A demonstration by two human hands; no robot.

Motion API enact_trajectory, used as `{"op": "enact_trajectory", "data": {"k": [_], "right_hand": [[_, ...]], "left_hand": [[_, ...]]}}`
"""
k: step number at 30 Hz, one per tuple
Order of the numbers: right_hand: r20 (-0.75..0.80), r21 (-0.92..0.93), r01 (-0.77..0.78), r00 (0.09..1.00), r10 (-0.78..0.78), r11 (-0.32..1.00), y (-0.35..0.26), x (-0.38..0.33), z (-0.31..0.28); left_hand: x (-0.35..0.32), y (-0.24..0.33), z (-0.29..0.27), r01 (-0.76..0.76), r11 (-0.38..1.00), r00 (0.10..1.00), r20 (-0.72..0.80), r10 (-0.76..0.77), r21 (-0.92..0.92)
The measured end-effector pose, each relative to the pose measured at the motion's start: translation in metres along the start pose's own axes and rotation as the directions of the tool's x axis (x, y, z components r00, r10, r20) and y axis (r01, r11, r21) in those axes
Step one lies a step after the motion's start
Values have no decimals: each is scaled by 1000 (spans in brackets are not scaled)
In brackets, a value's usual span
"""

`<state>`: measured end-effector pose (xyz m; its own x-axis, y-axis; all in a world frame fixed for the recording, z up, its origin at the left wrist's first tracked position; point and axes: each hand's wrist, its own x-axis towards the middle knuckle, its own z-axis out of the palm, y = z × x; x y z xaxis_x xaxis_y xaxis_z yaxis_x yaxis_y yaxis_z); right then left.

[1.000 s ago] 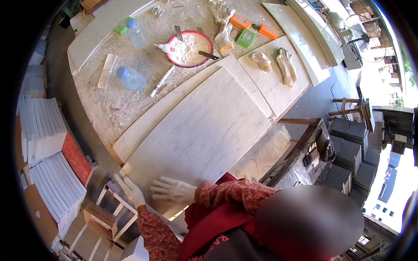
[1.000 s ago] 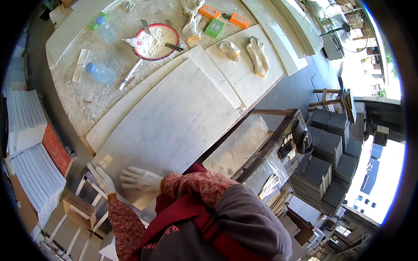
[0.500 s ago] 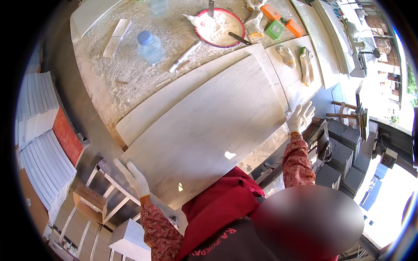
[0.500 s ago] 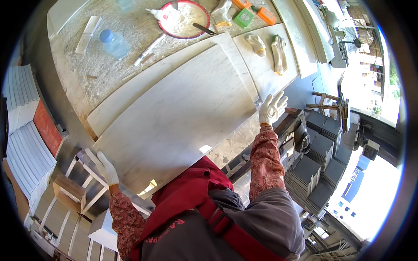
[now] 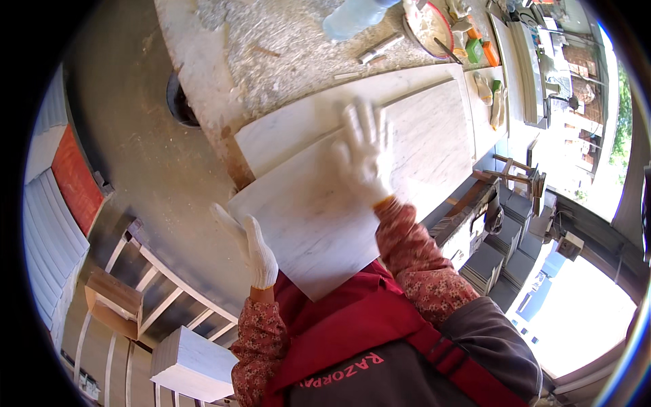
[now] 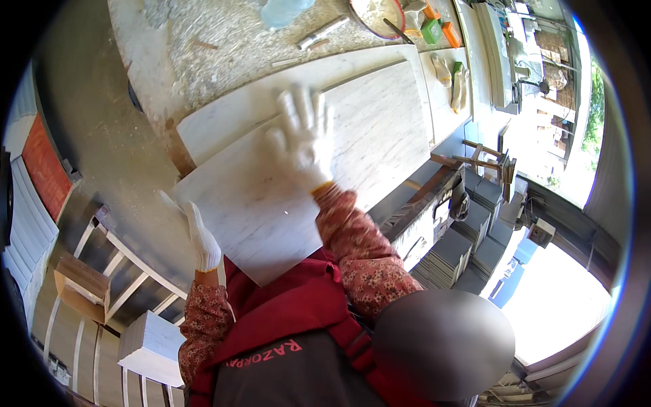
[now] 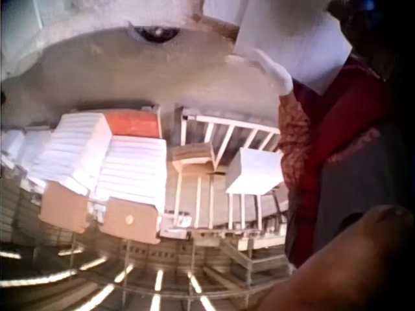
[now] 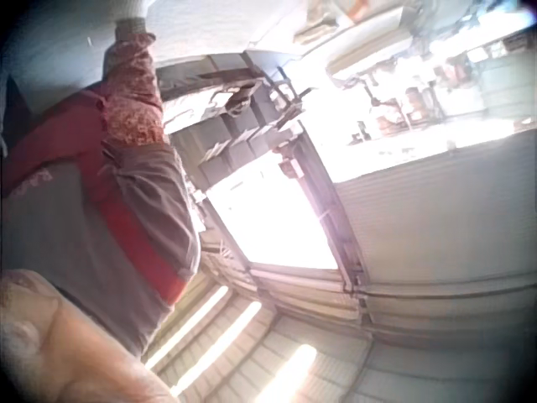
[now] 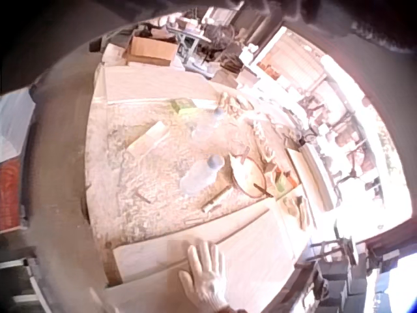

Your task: The person unpacks flat-pack furniture components from cardboard boxes, places panels on a workbench, and uses a utility knife to trim edges. They then apply a white filler to the edges of the panels with a putty knife and smooth it by hand.

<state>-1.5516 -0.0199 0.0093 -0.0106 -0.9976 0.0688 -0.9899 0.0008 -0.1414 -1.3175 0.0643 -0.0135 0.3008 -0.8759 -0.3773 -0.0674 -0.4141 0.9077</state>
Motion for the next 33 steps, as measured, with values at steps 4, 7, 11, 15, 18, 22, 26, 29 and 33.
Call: {"op": "enact_trajectory", "data": {"k": [4,7,11,15,18,22,26,29,33], "right_hand": [[312,313,239,888,-337,919,-141,-139,-2],[482,397,174,796,-366,901,-156,-155,-16],[487,341,205,796,-359,917,-157,-162,-13],[453,311,218,822,-346,925,-160,-164,-10],[428,323,228,831,-356,919,-161,-167,-8],[379,352,276,832,-405,894,-156,-167,-7],[276,349,314,866,-417,883,-112,-152,-18],[149,199,309,928,-340,930,-18,-131,-31],[-46,33,-28,999,29,999,125,-106,-49]], "left_hand": [[4,-37,-32,159,952,967,238,-96,-261],[16,1,-47,265,930,881,456,-126,-255],[42,6,-45,151,982,874,479,-79,-114],[45,6,-42,129,982,890,454,-53,-138],[43,0,-41,125,958,910,414,-7,-257],[39,-12,-40,-56,994,958,276,80,-94],[38,-13,-44,-177,981,956,252,153,77],[39,0,-37,-160,978,970,203,132,131],[52,-2,-25,-299,912,954,86,286,280]]}}
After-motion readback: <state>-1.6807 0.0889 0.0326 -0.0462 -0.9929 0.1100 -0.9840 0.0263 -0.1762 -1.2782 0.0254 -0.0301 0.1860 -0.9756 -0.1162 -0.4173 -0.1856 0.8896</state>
